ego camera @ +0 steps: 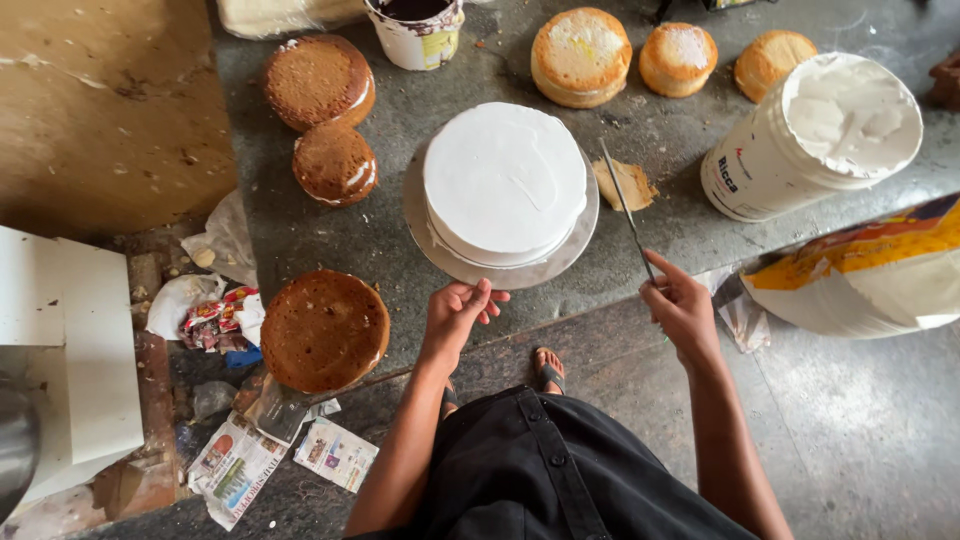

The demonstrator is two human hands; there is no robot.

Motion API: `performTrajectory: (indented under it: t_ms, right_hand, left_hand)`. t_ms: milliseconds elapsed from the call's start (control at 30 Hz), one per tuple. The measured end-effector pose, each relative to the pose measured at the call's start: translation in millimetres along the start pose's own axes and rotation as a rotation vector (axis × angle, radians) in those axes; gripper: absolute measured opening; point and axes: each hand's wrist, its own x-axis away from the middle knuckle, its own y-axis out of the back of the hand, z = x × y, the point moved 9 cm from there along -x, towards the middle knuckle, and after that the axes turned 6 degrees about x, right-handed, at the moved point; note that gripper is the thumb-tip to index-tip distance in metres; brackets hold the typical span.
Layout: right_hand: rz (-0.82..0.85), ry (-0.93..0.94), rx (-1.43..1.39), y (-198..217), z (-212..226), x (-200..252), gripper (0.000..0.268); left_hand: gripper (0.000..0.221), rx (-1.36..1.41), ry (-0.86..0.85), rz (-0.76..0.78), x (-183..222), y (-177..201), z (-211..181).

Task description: The person spreads white frosting over the top and sides of a round cake layer using a spatula, rotating the cake on a turntable while standing at a bakery counter.

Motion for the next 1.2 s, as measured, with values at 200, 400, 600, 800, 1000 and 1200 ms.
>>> performTrajectory:
  t_ms: [200, 400, 600, 800, 1000, 1200]
  right_hand:
    - [0.047, 0.027, 0.257, -33, 42, -16, 0.071]
    - [0.040, -0.028, 0.156, -48, 50, -38, 0.063]
    - [-0.066, 0.031, -0.018, -36, 48, -45, 0.058]
    - [-0.183, -0.038, 0.098, -22, 32, -39, 0.068]
    - [-0.131, -0.097, 0.048, -20, 19, -36, 0.071]
    - [-0.134, -0.108, 0.038, -8, 6, -44, 0.066]
  left_hand:
    - [0.033, -0.046, 0.085, -0.104, 2, 3, 1]
    - [0.031, -0.057, 0.130, -0.131, 3, 2, -4]
    - [0.033, -0.104, 0.127, -0.146, 6, 1, -11]
    - [0.036, -0.127, 0.132, -0.183, 7, 2, -7]
    - [0.036, -0.133, 0.087, -0.212, 9, 4, -6]
    - [0.036, -0.115, 0.066, -0.272, 12, 5, -1]
